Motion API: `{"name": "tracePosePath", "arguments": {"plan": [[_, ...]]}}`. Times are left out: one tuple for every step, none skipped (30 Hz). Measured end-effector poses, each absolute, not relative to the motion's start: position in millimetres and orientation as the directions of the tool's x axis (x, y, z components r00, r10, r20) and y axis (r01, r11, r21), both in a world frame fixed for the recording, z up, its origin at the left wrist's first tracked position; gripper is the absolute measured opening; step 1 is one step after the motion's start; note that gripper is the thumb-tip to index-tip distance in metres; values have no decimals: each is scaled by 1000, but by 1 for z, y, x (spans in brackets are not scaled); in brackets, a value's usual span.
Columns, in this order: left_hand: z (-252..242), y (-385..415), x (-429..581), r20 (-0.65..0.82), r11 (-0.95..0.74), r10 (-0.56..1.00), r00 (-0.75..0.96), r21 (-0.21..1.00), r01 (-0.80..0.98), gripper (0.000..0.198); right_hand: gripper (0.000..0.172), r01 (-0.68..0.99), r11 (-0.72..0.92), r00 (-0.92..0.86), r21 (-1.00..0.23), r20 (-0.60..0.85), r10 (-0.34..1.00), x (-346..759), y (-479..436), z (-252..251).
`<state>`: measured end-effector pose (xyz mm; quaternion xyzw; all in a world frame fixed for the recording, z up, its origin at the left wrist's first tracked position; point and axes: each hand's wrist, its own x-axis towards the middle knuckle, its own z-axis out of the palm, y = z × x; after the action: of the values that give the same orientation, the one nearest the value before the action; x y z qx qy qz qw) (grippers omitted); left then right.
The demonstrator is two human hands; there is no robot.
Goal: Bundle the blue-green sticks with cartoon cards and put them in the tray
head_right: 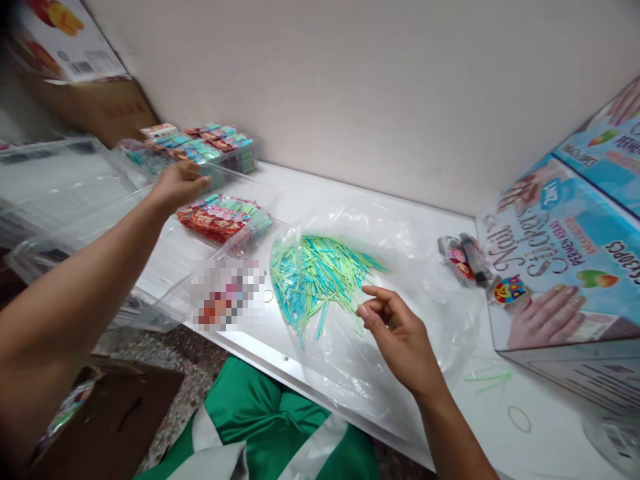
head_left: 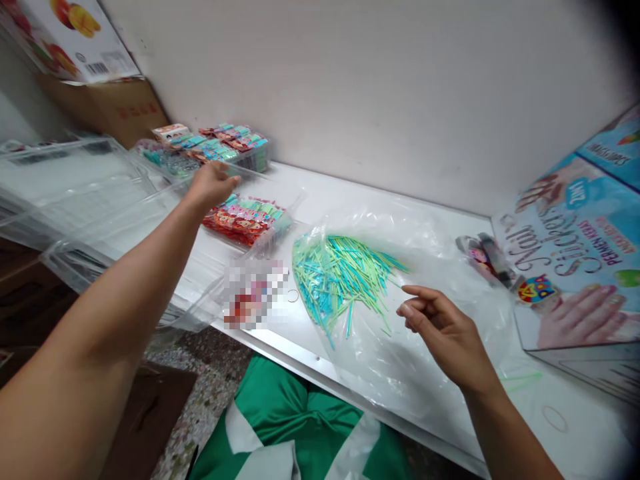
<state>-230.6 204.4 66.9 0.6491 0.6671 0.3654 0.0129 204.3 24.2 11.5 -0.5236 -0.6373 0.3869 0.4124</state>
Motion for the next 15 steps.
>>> {"name": "tracePosePath", "arguments": {"plan": [[72, 194, -224, 438, -100, 881, -177, 539, 836, 62, 28, 359, 144, -113, -922, 110, 988, 203, 26, 11], [76, 178, -214, 419, -103, 888, -190, 583, 806, 58, 27, 369, 136, -120, -919, 98, 988, 202, 27, 9], [78, 159, -202, 400, -133, 896, -195, 658, 741, 53, 26, 379, 133, -133, -916, 88, 987, 200, 28, 8], [78, 137, -187, 406, -190, 895, -184, 720, 667, 48, 26, 390, 131, -151, -911, 77, 985, 198, 28, 7], [74, 114, -171, 401, -234, 904, -148, 755, 612, 44, 26, 401, 133, -172, -906, 68, 983, 196, 28, 5], [67, 90, -156, 379, -244, 918, -118, 775, 583, 40, 26, 411, 136, -193, -901, 60, 979, 195, 27, 4], [55, 69, -141, 318, -230, 947, -52, 779, 584, 35, 25, 418, 142, -214, -897, 54, 975, 193, 27, 3], [41, 52, -129, 290, -215, 957, -25, 761, 612, 30, 25, 423, 150, -234, -894, 52, 971, 192, 25, 2], [24, 39, -120, 271, -194, 963, -9, 712, 675, 27, 25, 426, 160, -252, -891, 53, 966, 191, 24, 1], [7, 31, -113, 241, -167, 970, 16, 621, 765, 27, 25, 429, 172, -269, -887, 57, 961, 190, 22, 1], [-10, 28, -110, 194, -117, 981, 22, 493, 862, 31, 25, 433, 185, -284, -882, 62, 957, 190, 20, 2], [-24, 28, -108, 152, -51, 988, -5, 363, 931, 36, 24, 439, 197, -296, -876, 65, 953, 190, 17, 2], [-37, 30, -107, 112, 6, 993, -34, 239, 971, 39, 23, 448, 207, -304, -870, 69, 950, 190, 15, 3], [-47, 33, -108, 82, 52, 995, -64, 137, 989, 41, 23, 456, 216, -311, -863, 72, 948, 191, 12, 4], [-54, 36, -108, 66, 83, 994, -87, 65, 994, 40, 23, 463, 224, -317, -858, 76, 945, 191, 10, 4]]}}
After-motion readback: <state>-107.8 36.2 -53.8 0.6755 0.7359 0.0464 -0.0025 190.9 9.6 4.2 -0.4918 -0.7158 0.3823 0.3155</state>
